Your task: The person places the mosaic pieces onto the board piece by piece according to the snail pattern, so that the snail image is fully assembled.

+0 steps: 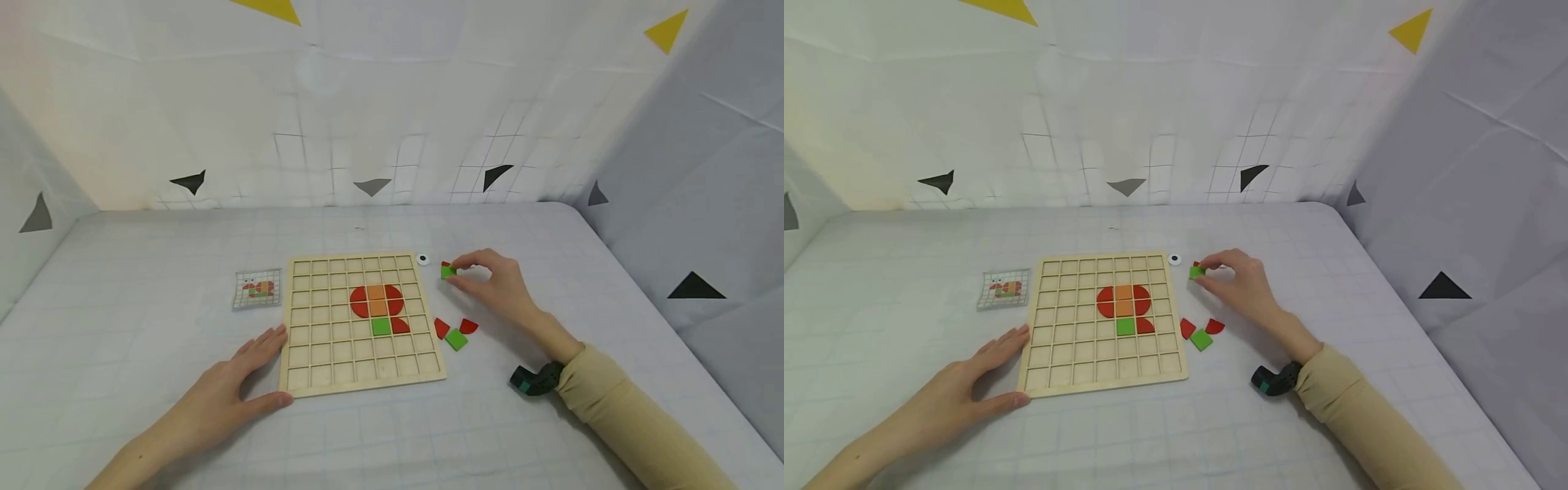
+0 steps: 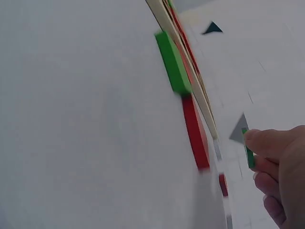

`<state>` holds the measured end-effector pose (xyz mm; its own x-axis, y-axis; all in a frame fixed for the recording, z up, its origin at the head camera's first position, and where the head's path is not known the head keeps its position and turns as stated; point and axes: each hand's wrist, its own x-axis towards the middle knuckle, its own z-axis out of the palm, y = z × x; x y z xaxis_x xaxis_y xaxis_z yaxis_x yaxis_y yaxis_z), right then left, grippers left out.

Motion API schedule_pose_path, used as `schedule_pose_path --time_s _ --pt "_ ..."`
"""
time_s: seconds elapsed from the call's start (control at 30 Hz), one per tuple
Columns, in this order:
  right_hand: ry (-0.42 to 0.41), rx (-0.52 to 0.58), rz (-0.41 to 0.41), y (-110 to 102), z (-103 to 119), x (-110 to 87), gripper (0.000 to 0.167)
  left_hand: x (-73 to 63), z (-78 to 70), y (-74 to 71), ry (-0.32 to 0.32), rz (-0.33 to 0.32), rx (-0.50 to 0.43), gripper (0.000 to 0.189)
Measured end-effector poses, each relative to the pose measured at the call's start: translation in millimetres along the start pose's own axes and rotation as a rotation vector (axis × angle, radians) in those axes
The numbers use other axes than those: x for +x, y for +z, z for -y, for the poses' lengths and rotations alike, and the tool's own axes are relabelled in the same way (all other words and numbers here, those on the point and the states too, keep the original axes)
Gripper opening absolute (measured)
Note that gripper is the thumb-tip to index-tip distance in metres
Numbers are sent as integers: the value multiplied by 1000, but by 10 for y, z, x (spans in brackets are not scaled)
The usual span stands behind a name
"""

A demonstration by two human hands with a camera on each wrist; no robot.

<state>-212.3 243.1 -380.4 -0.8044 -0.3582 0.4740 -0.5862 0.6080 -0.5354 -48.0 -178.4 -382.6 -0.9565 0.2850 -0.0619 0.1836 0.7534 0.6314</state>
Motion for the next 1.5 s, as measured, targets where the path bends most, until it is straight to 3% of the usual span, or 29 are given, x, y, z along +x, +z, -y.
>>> schedule_pose_path --time_s 0.3,0.53,0.8,1.1,1.5 --pt "-69 87 38 243 395 -2 24 -7 -1 -1 0 -6 -6 89" --pt "-121 148 54 434 564 17 24 -7 -10 -6 -6 -1 -11 90" --pt "-182 181 125 616 756 50 21 -5 -11 -4 -6 -1 -9 91" --pt "-234 200 178 798 879 24 20 -7 0 17 5 -13 -7 90" --pt "-407 133 182 868 861 -19 23 -2 0 12 4 -18 -2 91"
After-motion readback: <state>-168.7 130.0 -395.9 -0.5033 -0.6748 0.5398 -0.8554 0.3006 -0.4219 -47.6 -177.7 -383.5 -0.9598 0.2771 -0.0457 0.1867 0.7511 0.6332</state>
